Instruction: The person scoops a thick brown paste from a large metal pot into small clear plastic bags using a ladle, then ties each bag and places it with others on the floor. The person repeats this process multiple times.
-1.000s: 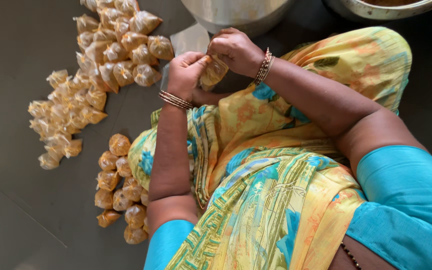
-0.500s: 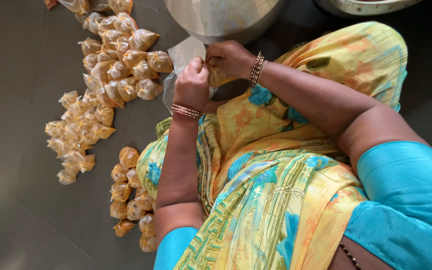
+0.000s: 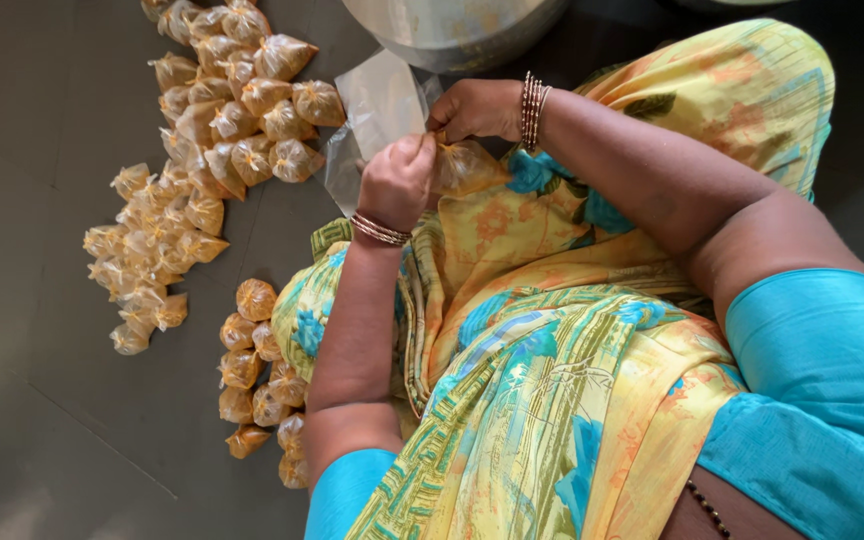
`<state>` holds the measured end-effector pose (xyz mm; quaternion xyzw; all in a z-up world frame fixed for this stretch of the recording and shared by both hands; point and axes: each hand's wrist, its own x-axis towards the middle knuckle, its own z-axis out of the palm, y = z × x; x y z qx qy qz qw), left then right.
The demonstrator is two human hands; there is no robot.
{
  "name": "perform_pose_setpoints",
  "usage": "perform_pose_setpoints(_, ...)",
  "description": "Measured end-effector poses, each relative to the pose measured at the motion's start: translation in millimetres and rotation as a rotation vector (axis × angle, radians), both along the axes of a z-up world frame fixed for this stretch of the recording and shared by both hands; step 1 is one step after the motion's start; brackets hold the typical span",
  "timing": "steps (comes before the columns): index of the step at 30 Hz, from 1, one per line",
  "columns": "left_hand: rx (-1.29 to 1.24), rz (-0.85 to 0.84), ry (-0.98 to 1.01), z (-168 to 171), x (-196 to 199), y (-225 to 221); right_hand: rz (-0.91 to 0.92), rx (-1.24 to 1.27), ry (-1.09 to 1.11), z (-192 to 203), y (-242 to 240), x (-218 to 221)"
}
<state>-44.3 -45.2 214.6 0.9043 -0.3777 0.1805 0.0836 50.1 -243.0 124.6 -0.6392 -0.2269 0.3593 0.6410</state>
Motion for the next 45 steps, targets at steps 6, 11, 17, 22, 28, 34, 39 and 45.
perform_pose_setpoints(6,-0.541,0.192,0.622,-22.8,17.9,17.8,-0.074,-0.147,-0.165,-7.7,18.7,-13.6)
perform_pose_setpoints(11,-0.985,0.58,1.406,-58.4,21.7,45.3,-0.236,-0.367,-0.656,-5.8,22.4,-22.6)
perform_pose_setpoints(17,-1.271,0.571,1.457,-93.8,21.0,68.8,-0.179,-0.342,-0.726,19.9,23.6,-41.4)
perform_pose_setpoints(22,-1.324,0.54,1.436,-116.2,21.0,63.3,-0.142,-0.466,-0.806,27.8,30.3,-45.7)
perform_pose_setpoints(28,-1.174,0.536,1.313,-111.2,33.0,42.7,-0.041,-0.682,-1.154,23.5,30.3,-38.0)
perform_pose_setpoints(34,-0.57,0.617,0.904,-98.0,29.4,32.0,0.048,-0.744,-1.065,15.9,31.9,-29.2)
perform_pose_setpoints(39,-0.372,0.596,0.674,-133.9,30.1,36.6,0.055,-0.708,-0.985,-10.4,45.2,-27.5)
perform_pose_setpoints(45,-0.352,0.471,0.404,-193.1,37.5,42.2,-0.052,-0.629,-0.929,-41.5,39.6,-22.9)
